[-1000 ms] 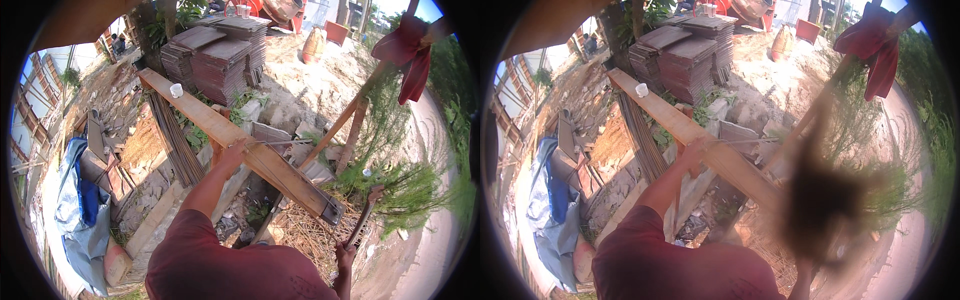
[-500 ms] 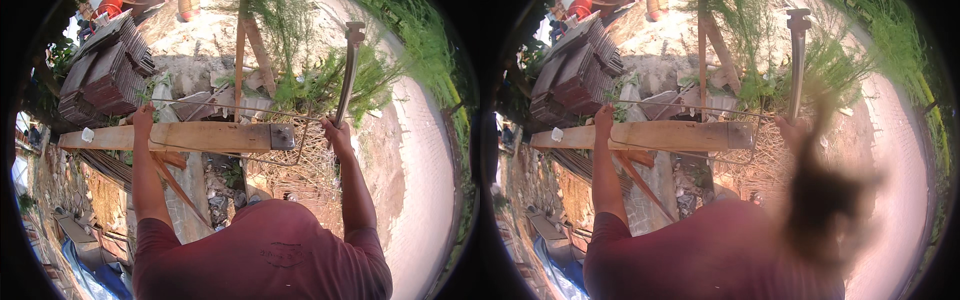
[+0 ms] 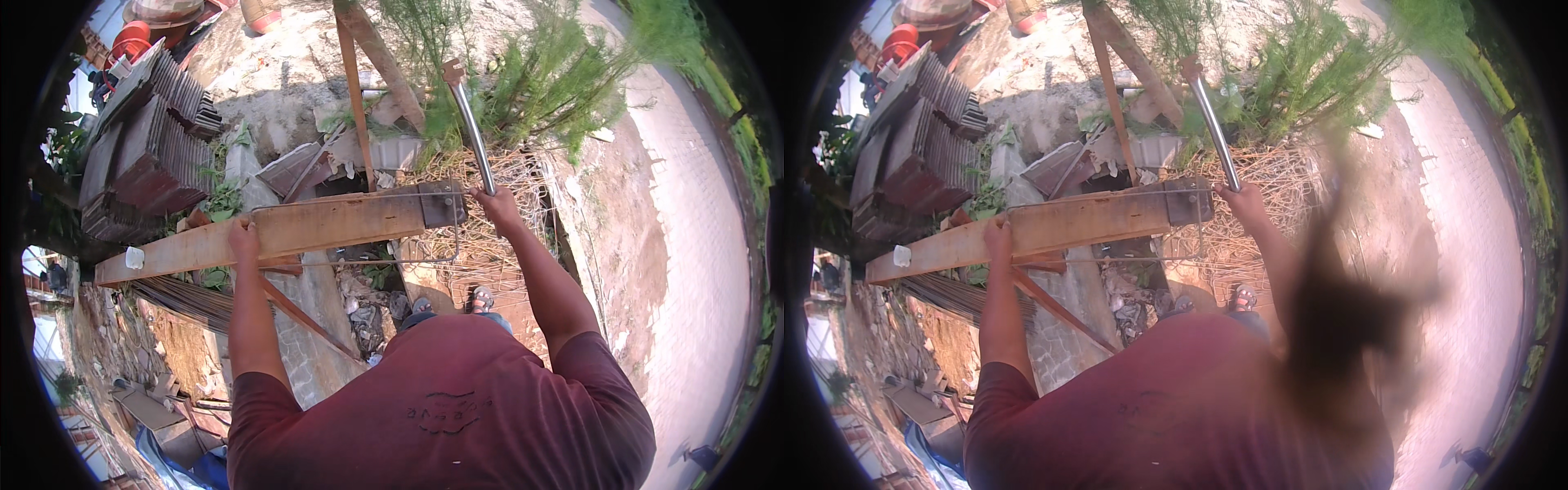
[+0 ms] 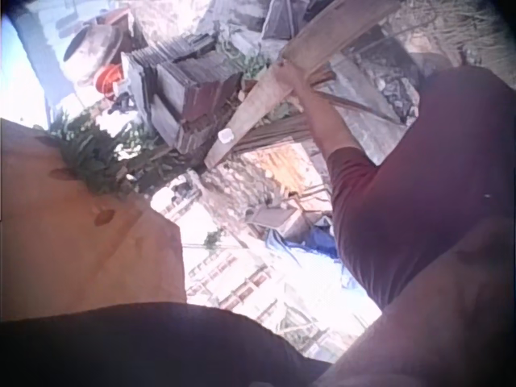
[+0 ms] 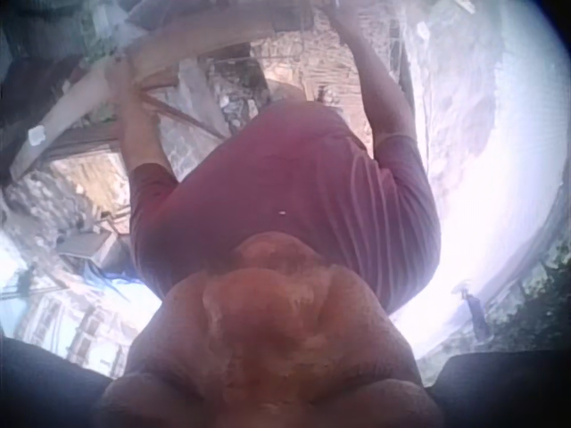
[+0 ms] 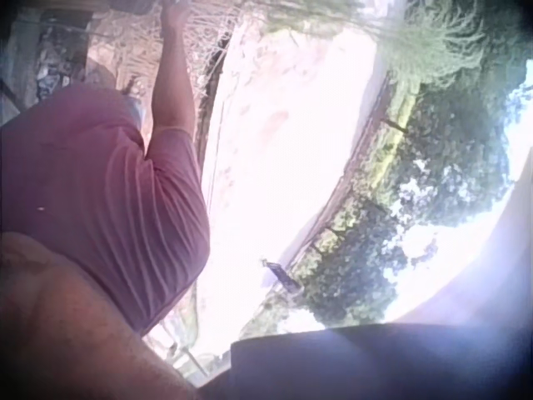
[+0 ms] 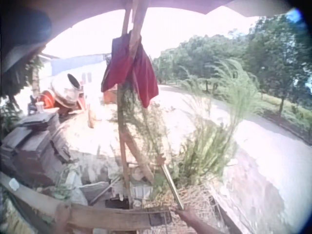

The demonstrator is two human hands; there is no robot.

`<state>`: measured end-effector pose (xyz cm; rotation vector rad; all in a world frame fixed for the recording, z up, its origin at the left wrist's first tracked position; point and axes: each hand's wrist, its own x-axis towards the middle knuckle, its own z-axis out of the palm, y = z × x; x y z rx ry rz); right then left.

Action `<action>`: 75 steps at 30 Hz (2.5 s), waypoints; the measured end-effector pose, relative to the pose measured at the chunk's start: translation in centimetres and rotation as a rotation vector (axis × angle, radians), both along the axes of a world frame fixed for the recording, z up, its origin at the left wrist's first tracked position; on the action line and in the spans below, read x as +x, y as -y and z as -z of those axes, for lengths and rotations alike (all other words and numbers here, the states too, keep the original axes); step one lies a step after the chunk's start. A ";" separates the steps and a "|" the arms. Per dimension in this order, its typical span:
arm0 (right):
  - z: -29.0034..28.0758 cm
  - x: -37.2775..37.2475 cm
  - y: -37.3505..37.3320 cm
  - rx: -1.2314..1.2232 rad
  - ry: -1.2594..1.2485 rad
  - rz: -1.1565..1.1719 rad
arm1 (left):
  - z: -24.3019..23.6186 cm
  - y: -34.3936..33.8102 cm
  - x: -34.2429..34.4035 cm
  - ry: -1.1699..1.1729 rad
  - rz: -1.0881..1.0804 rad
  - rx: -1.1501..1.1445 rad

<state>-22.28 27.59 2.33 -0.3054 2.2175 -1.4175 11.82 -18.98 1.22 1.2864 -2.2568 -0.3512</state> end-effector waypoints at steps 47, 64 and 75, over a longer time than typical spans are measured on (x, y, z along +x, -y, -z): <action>0.1 -2.3 -1.7 0.233 0.074 -0.273 | -1.1 -11.1 -6.5 0.524 -0.194 -0.002; -2.8 -28.4 -3.7 0.317 -1.179 -1.041 | 2.7 -9.5 -9.6 0.588 -0.185 -0.083; -3.3 -30.2 8.7 0.254 -1.513 -1.341 | 3.2 -7.8 -8.9 0.687 -0.036 -0.194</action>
